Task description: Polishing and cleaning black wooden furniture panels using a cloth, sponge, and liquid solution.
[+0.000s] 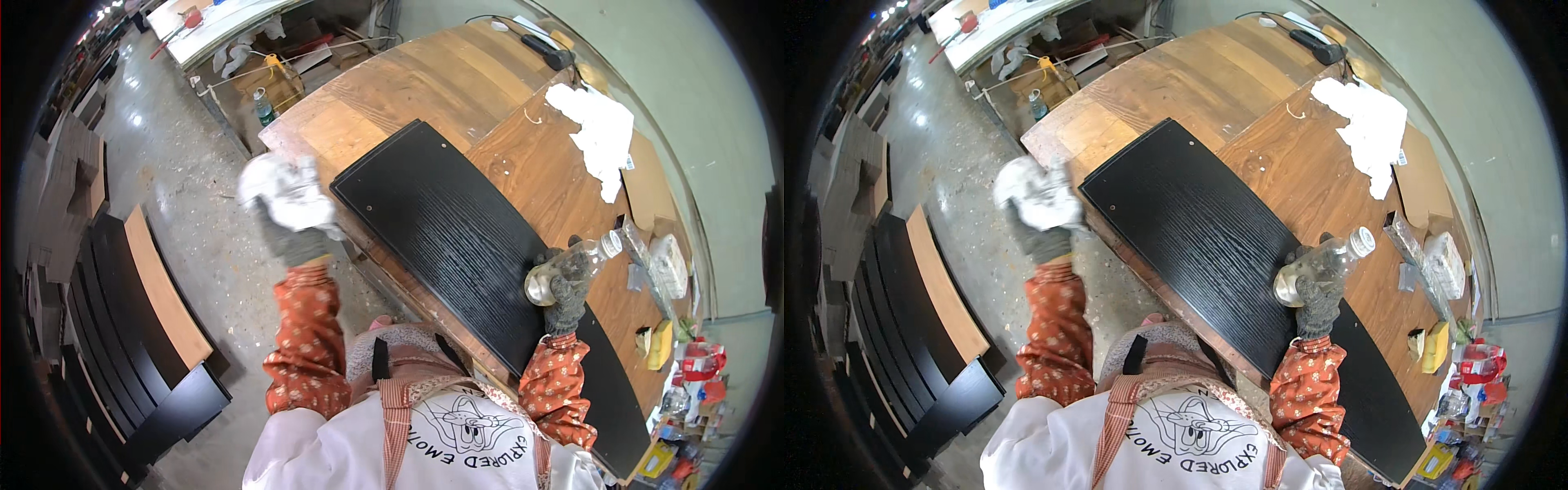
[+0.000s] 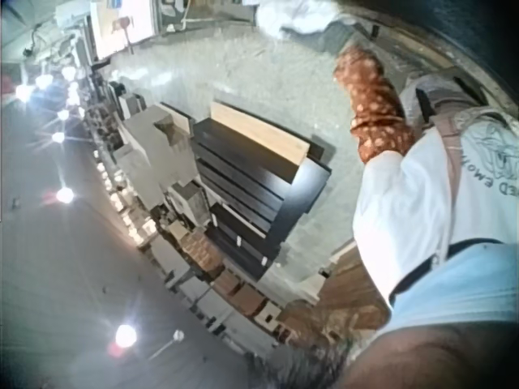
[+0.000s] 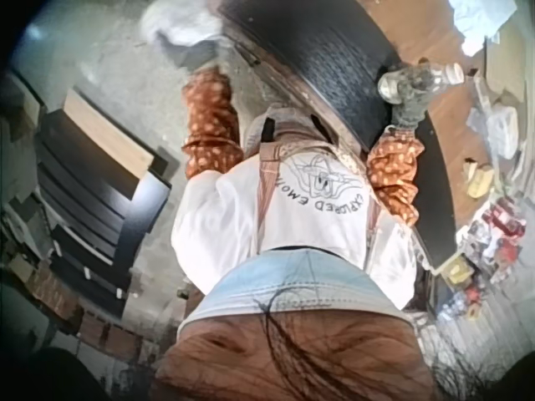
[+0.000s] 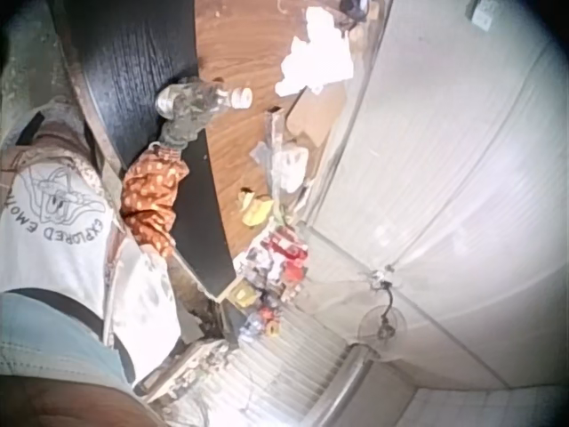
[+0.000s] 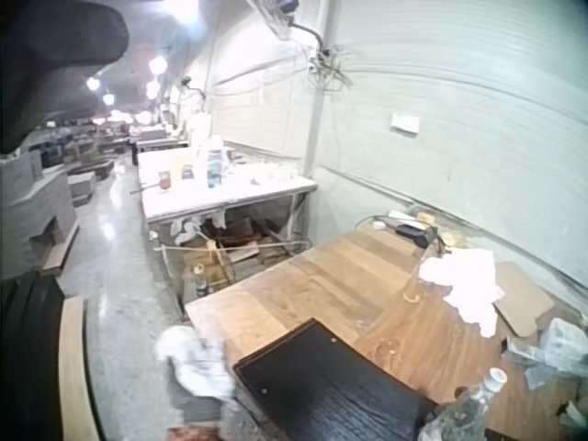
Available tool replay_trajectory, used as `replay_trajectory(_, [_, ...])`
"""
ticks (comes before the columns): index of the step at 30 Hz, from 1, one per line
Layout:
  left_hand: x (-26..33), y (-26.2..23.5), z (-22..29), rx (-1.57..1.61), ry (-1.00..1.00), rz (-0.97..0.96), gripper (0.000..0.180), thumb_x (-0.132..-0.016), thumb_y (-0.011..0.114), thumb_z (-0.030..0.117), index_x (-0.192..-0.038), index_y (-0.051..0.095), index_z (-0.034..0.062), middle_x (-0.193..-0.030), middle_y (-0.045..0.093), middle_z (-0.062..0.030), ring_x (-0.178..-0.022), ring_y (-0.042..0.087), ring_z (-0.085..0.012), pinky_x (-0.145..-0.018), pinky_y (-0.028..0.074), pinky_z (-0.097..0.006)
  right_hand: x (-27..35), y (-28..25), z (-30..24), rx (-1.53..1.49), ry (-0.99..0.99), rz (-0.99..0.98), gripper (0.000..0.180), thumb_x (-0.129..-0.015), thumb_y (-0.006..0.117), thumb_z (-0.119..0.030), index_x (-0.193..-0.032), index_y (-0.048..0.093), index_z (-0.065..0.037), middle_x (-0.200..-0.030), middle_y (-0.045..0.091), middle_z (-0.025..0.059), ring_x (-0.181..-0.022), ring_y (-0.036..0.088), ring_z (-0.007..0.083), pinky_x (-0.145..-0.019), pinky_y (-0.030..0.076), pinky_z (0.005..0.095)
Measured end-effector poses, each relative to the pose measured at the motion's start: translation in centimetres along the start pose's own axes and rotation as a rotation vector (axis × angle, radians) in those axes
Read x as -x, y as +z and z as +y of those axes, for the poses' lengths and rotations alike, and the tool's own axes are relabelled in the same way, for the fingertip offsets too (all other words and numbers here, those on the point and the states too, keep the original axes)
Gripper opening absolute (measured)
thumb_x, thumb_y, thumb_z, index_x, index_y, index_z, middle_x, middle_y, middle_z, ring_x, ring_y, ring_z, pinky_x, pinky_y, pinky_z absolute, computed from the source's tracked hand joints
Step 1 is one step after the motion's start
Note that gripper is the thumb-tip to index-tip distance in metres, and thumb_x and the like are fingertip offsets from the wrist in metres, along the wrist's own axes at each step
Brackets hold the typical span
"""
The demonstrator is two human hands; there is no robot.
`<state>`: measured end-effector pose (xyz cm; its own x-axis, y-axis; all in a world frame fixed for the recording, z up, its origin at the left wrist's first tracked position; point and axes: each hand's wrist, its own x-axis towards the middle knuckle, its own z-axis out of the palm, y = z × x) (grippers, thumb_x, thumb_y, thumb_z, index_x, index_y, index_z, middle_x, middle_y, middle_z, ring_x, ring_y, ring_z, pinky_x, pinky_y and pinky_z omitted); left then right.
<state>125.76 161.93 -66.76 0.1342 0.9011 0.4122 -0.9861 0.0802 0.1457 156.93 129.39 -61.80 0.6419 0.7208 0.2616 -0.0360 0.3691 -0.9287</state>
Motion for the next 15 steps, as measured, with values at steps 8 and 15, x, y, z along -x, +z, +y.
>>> replay_trajectory(8, [10.9, 6.0, 2.5, -1.815, 0.329, -0.037, 0.038, -0.098, 0.043, 0.03, -0.122, 0.048, 0.0004, -0.114, 0.055, -0.0151, -0.102, 0.055, -0.0257, -0.092, 0.043, -0.045, -5.6, -9.9, -2.4, 0.412, -0.258, 0.447, 0.06, -0.076, 0.074, -0.006, -0.129, 0.046, -0.003, -0.116, 0.056, 0.0063, -0.105, 0.054, 0.0185, -0.091, 0.045, 0.0324])
replay_trajectory(15, [16.2, 12.1, -7.2, -1.672, 0.056, -0.884, 0.053, -0.071, 0.072, 0.024, -0.117, 0.056, 0.0047, -0.124, 0.054, -0.0157, -0.125, 0.045, -0.0366, -0.111, 0.019, -0.057, -8.9, -29.1, 1.0, 1.112, 0.064, 0.734, 0.073, -0.072, 0.078, -0.035, -0.128, 0.049, 0.001, -0.122, 0.056, 0.0133, -0.111, 0.053, 0.0246, -0.094, 0.042, 0.0327])
